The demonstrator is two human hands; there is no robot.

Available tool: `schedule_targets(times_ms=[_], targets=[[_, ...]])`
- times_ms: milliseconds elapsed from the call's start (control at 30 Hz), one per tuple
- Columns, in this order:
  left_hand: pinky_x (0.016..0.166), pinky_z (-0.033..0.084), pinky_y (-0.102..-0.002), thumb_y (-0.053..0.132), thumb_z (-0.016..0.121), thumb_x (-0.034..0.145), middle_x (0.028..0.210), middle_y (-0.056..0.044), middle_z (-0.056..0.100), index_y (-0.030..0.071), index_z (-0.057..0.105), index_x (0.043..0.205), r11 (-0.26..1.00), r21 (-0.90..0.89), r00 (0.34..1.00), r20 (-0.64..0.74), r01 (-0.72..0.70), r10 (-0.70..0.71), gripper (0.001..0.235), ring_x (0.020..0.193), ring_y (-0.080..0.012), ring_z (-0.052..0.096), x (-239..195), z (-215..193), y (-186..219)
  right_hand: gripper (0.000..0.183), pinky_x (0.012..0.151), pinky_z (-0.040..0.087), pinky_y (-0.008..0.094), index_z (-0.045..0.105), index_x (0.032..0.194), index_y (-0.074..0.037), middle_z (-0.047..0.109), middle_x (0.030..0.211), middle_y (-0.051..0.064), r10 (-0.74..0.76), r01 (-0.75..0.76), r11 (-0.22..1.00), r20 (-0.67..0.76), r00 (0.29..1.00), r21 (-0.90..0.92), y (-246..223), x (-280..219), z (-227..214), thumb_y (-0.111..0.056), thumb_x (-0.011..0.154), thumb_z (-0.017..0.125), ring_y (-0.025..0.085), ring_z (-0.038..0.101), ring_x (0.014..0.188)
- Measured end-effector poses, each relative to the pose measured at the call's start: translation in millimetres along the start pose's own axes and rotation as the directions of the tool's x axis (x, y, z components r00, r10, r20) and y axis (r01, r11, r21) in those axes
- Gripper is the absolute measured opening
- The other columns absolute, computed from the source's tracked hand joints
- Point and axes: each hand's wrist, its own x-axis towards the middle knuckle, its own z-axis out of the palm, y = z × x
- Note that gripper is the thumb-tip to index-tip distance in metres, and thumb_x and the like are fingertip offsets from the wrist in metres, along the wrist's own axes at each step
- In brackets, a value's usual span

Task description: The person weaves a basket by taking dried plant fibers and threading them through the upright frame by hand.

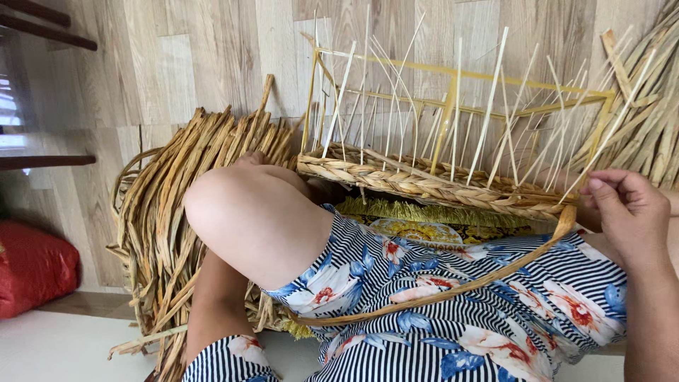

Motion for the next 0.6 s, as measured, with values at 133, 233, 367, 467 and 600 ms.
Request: schedule_targets(times_ms=[133,233,367,467,600], targets=[[0.076,0.059,-0.032,0.009,0.071,0.096,0.097,-0.011,0.068,0.004,0.067,0.11,0.999,-0.039,0.998,-0.055,0.002,-0.004,0.016,0.083,-0.0194,0.066,-1.2,0.3,-2.2,0.008,0.084,0.054,0.022,0.062,0.118,0.004,0.07,0.104,0.009,-0.002,0.002,0.999,-0.011,1.0,-0.053,-2.1,-0.2,4.1,-0.004,0.119,0.062,0.009,0.066,0.09],[0.074,0.059,-0.031,0.008,0.07,0.096,0.095,-0.01,0.067,0.004,0.066,0.11,0.998,-0.058,0.997,-0.078,-0.001,-0.003,0.015,0.081,-0.018,0.065,1.8,2.9,2.0,0.011,0.08,0.055,0.022,0.064,0.122,0.004,0.07,0.102,0.008,0.027,-0.027,0.997,0.001,1.0,-0.075,-5.9,4.2,8.4,-0.005,0.116,0.062,0.009,0.065,0.086],[0.072,0.059,-0.029,0.007,0.07,0.096,0.093,-0.008,0.067,0.003,0.065,0.109,0.998,-0.068,0.994,-0.11,-0.005,-0.002,0.014,0.078,-0.016,0.065,-4.6,6.0,3.4,0.008,0.079,0.053,0.021,0.063,0.12,0.005,0.071,0.102,0.01,-0.032,0.034,0.995,0.018,0.999,-0.091,-8.8,8.7,9.9,-0.003,0.118,0.062,0.01,0.065,0.087],[0.07,0.06,-0.028,0.006,0.07,0.097,0.091,-0.007,0.067,0.003,0.064,0.109,0.999,-0.047,0.991,-0.134,-0.013,0.006,0.014,0.076,-0.0146,0.065,-8.6,3.2,11.7,0.008,0.08,0.054,0.02,0.062,0.119,0.005,0.071,0.103,0.01,-0.066,0.067,0.996,0.023,0.998,-0.053,-10.2,11.6,12.1,-0.003,0.118,0.061,0.009,0.066,0.09],[0.067,0.06,-0.027,0.004,0.069,0.097,0.088,-0.006,0.066,0.002,0.062,0.108,0.992,0.122,0.99,-0.137,-0.015,0.032,0.013,0.073,-0.0127,0.064,-1.3,-4.3,50.0,0.009,0.081,0.054,0.019,0.063,0.122,0.006,0.07,0.105,0.01,-0.11,0.11,0.994,0.01,0.994,-0.01,-24.8,9.6,14.1,-0.002,0.118,0.061,0.01,0.067,0.093]])
